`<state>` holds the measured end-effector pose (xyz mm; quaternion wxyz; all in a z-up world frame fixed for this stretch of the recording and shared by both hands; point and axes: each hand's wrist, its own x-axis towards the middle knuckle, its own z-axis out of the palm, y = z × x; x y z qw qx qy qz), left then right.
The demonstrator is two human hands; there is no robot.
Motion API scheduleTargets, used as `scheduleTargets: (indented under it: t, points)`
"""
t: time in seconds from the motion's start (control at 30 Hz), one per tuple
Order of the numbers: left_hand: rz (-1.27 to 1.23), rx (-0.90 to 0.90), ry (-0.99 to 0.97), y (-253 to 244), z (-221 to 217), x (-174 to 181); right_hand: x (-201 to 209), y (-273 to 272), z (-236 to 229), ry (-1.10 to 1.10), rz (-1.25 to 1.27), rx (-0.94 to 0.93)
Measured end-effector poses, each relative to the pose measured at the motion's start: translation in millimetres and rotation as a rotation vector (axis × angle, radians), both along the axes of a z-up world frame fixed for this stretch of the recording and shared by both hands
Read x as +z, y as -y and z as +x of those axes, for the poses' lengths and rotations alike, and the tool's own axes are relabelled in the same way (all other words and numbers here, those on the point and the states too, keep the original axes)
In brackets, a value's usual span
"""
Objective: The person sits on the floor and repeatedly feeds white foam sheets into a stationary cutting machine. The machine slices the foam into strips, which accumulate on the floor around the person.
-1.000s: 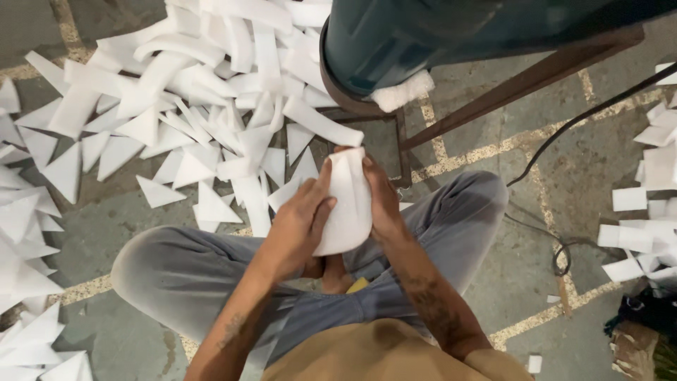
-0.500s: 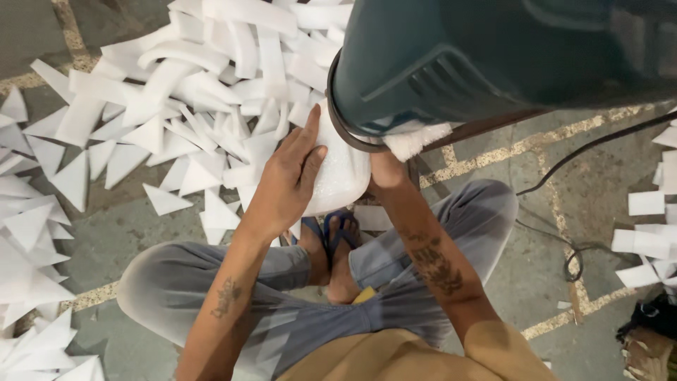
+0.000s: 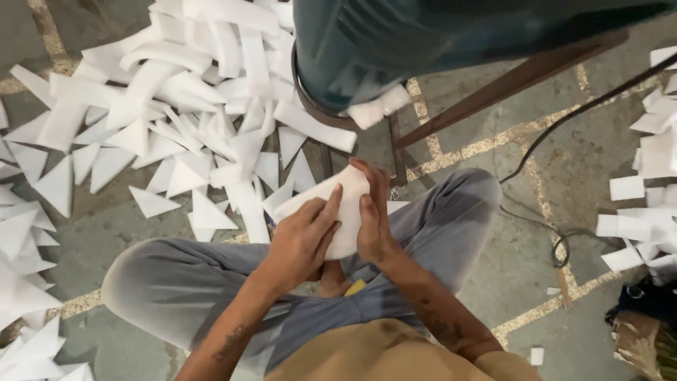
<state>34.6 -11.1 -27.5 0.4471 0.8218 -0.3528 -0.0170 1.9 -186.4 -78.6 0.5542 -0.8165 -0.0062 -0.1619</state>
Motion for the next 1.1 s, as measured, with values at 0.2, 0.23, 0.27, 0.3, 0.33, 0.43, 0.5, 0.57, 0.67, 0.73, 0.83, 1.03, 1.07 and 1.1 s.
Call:
scheduleTargets:
  t: [0.2, 0.23, 0.27, 0.3, 0.33, 0.43, 0.5, 0.57, 0.67, 0.73, 0.83, 1.03, 1.07, 1.1]
  points:
    - [-0.009, 0.027, -0.081, 1, -12, -17, -6, -3, -7, -0.072, 0.083, 0.022]
    - [-0.05, 0.052, -0.14, 2, -11, -22, -12, -2, -5, -0.11, 0.139, 0.046]
    - [-0.092, 0.075, -0.198, 2, -9, -27, -18, -1, -1, -0.149, 0.298, 0.077]
    - [-0.133, 0.095, -0.26, 3, -8, -31, -24, 1, 2, -0.19, 0.456, 0.103]
    - [-0.147, 0.155, -0.296, 5, -8, -34, -29, 4, 3, -0.231, 0.615, 0.129]
    - [-0.25, 0.326, -0.451, 2, -4, -38, -37, 12, -2, -0.387, 0.321, 0.12]
    - [-0.415, 0.415, -0.638, -1, -5, -40, -39, 14, -10, -0.461, 0.219, 0.24]
    - [-0.368, 0.439, -0.648, -5, -6, -42, -38, 13, -15, -0.508, 0.212, 0.296]
    - [-0.433, 0.394, -0.624, -12, -3, -46, -33, 14, -13, -0.482, 0.251, 0.257]
    - [-0.519, 0.352, -0.672, -22, -1, -49, -29, 12, -13, -0.406, 0.155, 0.2]
    - [-0.561, 0.325, -0.827, -39, 8, -50, -22, 7, -19, -0.165, -0.245, 0.077]
    - [-0.462, 0.313, -0.924, -55, 16, -33, -8, -5, -42, 0.068, -0.273, 0.285]
    - [-0.445, 0.27, -0.882, -60, 15, -27, -7, -5, -41, 0.035, -0.078, 0.215]
    - [-0.429, 0.228, -0.84, -62, 14, -22, -7, -4, -39, 0.0, 0.113, 0.145]
